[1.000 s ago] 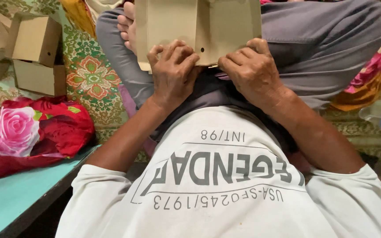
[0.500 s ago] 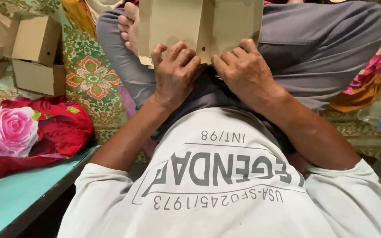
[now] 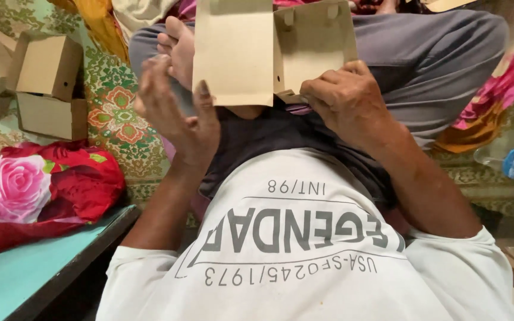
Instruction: Manually assembling a small cardboard box by folding flaps and tucking them into place.
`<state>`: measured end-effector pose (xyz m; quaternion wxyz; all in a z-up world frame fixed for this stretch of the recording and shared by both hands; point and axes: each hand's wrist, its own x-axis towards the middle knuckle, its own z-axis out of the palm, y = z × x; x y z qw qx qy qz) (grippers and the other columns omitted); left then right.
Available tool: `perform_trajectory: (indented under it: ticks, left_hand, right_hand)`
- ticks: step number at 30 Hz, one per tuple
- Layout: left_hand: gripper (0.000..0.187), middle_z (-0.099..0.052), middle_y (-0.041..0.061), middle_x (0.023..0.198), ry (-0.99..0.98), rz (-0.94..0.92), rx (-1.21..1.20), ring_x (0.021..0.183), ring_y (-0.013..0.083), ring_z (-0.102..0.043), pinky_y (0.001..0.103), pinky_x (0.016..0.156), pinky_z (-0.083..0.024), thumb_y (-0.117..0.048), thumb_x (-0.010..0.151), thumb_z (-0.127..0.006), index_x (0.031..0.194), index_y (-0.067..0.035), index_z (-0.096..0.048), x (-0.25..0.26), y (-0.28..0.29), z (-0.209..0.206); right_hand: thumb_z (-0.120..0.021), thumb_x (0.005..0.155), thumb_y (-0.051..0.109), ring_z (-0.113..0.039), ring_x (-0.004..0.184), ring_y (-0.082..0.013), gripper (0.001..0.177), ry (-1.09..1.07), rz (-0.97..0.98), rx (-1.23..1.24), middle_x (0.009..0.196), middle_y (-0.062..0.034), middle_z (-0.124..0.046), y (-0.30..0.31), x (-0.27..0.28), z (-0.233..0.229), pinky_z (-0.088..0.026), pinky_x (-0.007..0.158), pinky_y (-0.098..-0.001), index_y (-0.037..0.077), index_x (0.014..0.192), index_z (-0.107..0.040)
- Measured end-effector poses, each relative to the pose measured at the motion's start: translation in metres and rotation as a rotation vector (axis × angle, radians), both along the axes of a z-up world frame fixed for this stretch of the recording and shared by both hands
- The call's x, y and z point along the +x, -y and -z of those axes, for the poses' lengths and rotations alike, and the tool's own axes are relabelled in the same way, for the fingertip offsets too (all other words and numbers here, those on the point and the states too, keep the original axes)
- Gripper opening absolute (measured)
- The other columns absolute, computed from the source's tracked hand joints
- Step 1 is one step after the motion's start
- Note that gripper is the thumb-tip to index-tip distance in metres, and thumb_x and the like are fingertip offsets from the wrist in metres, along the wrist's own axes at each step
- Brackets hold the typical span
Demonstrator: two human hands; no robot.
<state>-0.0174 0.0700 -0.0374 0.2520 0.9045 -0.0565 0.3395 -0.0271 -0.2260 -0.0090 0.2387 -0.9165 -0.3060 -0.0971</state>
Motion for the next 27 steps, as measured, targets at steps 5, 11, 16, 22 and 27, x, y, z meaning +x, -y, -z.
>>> perform_trajectory:
  ticks: [5, 11, 16, 22, 27]
  left_hand:
    - [0.046, -0.054, 0.015, 0.128, -0.420, 0.076, -0.836, 0.116, 0.0264, -0.056, 0.034, 0.086, -0.045, -0.036, 0.109, -0.058, 0.142, -0.004, -0.048, -0.015, 0.022, -0.033]
    - [0.047, -0.069, 0.013, 0.097, -0.912, -0.060, -1.456, 0.075, 0.0251, -0.072, 0.034, 0.039, -0.055, -0.037, 0.089, -0.072, 0.122, -0.004, -0.066, -0.011, 0.036, -0.014]
    - [0.022, -0.071, 0.008, 0.089, -0.699, 0.172, -1.193, 0.077, 0.0158, -0.068, 0.034, 0.056, -0.057, -0.008, 0.090, -0.075, 0.111, -0.007, -0.070, -0.021, 0.030, 0.018]
    - [0.031, -0.076, 0.014, 0.099, -0.579, 0.348, -1.034, 0.088, 0.0198, -0.074, 0.040, 0.071, -0.063, 0.000, 0.098, -0.067, 0.128, -0.004, -0.067, -0.021, 0.032, -0.005]
    - [0.033, -0.069, 0.002, 0.112, -0.667, 0.317, -0.850, 0.102, 0.0099, -0.062, 0.026, 0.089, -0.056, -0.008, 0.100, -0.064, 0.132, -0.004, -0.063, -0.027, 0.039, -0.026]
  right_hand:
    - [-0.076, 0.098, 0.010, -0.071, 0.084, -0.0201, 0.009, -0.051, 0.062, 0.137, 0.090, 0.0004, -0.071, 0.005, -0.012, 0.008, -0.043, 0.095, -0.0337, 0.015, 0.104, -0.074]
    - [-0.077, 0.096, 0.012, -0.071, 0.086, -0.0186, 0.006, 0.056, 0.073, 0.068, 0.094, -0.0016, -0.072, -0.001, -0.022, 0.021, -0.043, 0.100, -0.0364, 0.015, 0.101, -0.074]
    - [-0.075, 0.099, 0.016, -0.072, 0.098, -0.0209, 0.003, 0.175, 0.110, 0.042, 0.101, -0.0043, -0.073, -0.013, -0.030, 0.023, -0.041, 0.106, -0.0408, 0.015, 0.096, -0.074]
    - [-0.063, 0.109, 0.031, -0.063, 0.118, -0.0367, 0.031, 0.215, 0.313, 0.271, 0.125, -0.0179, -0.066, 0.009, -0.027, 0.015, -0.041, 0.100, -0.0491, 0.004, 0.121, -0.071]
    - [-0.067, 0.105, 0.014, -0.065, 0.102, -0.0312, 0.037, -0.210, 0.581, 0.457, 0.117, -0.0187, -0.067, 0.012, -0.021, 0.004, -0.054, 0.090, -0.0429, -0.001, 0.138, -0.058]
